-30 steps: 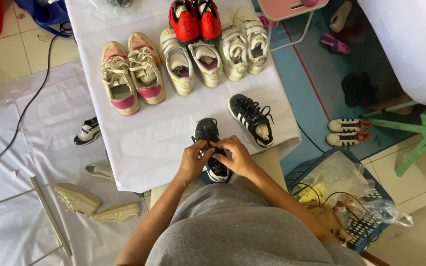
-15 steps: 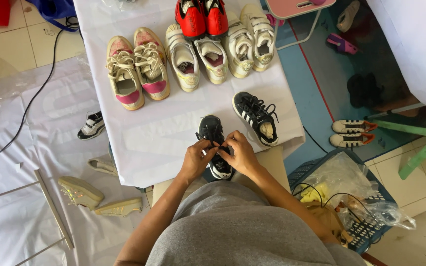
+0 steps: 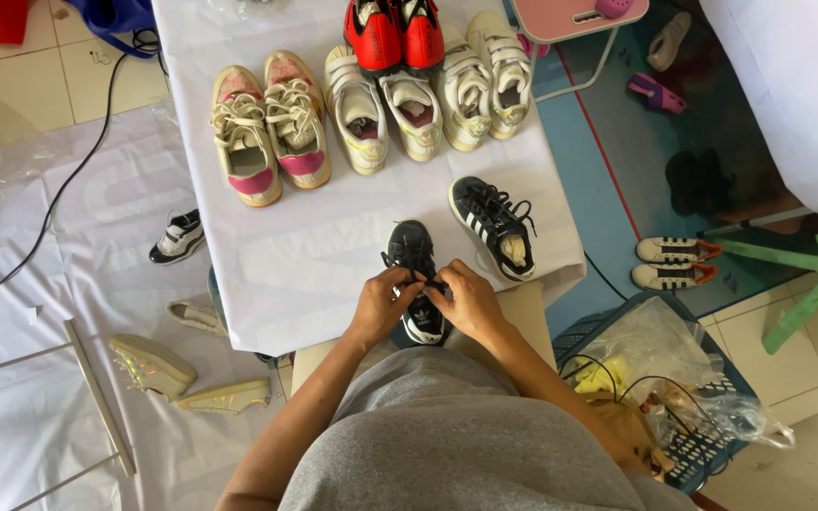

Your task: A person is lacing and adjusting a pair of black sneakers while sitting on the floor, using their hands and a pen to help thread the laces.

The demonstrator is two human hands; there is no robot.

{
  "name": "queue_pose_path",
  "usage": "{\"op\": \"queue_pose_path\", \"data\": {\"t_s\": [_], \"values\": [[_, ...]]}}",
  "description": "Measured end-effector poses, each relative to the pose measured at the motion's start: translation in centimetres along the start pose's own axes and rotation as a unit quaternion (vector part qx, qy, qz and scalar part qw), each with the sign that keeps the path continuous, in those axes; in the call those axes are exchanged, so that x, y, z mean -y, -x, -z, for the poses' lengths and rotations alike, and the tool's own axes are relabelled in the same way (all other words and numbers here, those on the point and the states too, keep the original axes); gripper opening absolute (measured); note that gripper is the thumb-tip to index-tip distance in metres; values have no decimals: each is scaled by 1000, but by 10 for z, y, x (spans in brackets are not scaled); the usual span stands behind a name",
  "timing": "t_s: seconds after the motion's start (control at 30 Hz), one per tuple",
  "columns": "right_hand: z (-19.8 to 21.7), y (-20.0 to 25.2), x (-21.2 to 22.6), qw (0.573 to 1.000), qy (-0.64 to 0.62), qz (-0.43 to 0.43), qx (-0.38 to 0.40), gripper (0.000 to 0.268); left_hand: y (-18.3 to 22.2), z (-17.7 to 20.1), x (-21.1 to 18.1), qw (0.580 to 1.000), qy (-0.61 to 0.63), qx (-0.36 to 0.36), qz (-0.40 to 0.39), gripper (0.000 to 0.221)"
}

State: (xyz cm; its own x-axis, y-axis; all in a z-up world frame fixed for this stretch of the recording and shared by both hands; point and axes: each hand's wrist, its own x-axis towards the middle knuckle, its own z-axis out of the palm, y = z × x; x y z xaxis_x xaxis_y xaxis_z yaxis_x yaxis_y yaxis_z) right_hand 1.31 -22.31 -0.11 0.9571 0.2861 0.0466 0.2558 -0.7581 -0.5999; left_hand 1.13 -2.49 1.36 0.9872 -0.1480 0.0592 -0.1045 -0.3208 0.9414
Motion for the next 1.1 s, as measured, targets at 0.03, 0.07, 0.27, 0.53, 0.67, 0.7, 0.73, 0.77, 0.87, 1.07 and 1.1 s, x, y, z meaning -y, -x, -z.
{"op": "queue_pose_path", "data": {"t_s": [0.03,0.07,0.27,0.53,0.67,0.7,0.73,0.77,0.87,1.07,1.1], "values": [[-2,0,-2,1000,-4,0,1,17,1,0,1,1000,2,1,0,9],[-3,1,-4,1000,-9,1,2,17,1,0,2,1000,3,2,0,8],[-7,2,-6,998,-52,-1,-34,18,0,0,4,1000,13,0,9,8],[14,7,3,996,-74,19,-52,27,-3,0,11,999,30,2,45,9],[23,14,2,993,-96,20,-61,17,-2,-1,20,996,53,-10,74,9],[23,15,0,993,-95,22,-61,17,-2,-2,22,996,54,-12,73,9],[23,16,-2,993,-102,14,-58,16,-2,-3,24,993,72,-18,90,10],[23,20,-5,993,-110,5,-53,15,1,-5,27,990,91,-22,109,12],[25,26,-10,993,-106,-5,-56,16,0,-2,32,987,90,-50,120,11],[29,20,-12,992,-102,6,-80,16,2,-6,58,979,121,-51,155,14],[29,18,-13,992,-102,6,-77,16,3,-6,58,979,122,-52,157,14]]}}
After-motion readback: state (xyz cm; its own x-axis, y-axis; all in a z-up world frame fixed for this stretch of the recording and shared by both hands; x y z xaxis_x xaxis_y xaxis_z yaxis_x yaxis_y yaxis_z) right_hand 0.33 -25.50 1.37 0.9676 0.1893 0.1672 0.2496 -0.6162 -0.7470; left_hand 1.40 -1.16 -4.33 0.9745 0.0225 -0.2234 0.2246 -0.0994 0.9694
